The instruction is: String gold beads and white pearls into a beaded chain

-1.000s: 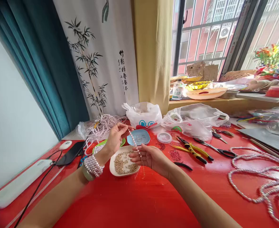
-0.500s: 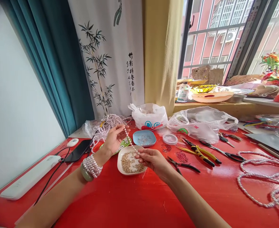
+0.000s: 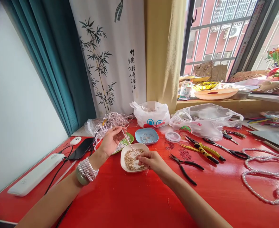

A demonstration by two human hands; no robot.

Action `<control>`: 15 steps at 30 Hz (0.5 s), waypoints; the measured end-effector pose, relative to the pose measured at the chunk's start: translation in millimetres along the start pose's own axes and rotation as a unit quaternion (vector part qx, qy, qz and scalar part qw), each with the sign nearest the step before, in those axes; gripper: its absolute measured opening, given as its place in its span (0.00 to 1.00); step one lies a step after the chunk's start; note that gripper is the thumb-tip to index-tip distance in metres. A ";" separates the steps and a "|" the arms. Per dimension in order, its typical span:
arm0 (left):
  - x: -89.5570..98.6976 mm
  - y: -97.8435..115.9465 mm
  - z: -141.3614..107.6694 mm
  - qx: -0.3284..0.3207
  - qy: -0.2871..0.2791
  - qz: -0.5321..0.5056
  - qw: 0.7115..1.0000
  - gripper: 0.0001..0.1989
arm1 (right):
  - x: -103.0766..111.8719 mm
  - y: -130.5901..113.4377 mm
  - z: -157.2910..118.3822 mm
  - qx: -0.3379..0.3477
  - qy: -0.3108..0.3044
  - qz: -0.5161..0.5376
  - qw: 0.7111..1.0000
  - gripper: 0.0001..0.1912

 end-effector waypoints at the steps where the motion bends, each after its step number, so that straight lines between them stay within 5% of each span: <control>1: 2.1 -0.2 0.9 0.000 0.003 0.000 1.000 0.03 | 0.7 -1.8 -0.4 0.010 0.005 -0.014 1.000 0.14; 7: 15.4 -3.7 6.0 0.000 0.022 0.027 0.999 0.01 | 3.9 -8.5 -3.9 0.047 0.008 -0.065 0.997 0.14; 15: 18.2 -17.5 -5.3 -0.024 0.005 0.135 0.991 0.11 | 6.5 -8.3 -3.0 0.057 0.000 -0.061 0.996 0.18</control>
Point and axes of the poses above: each hand's wrist, its own z-axis towards the middle knuckle, its own x-axis out of the back of the hand, y = z × x, the point moved 9 cm from there along z, towards the middle knuckle, and after that the axes turned 13 degrees about y, right-handed, at the moved point
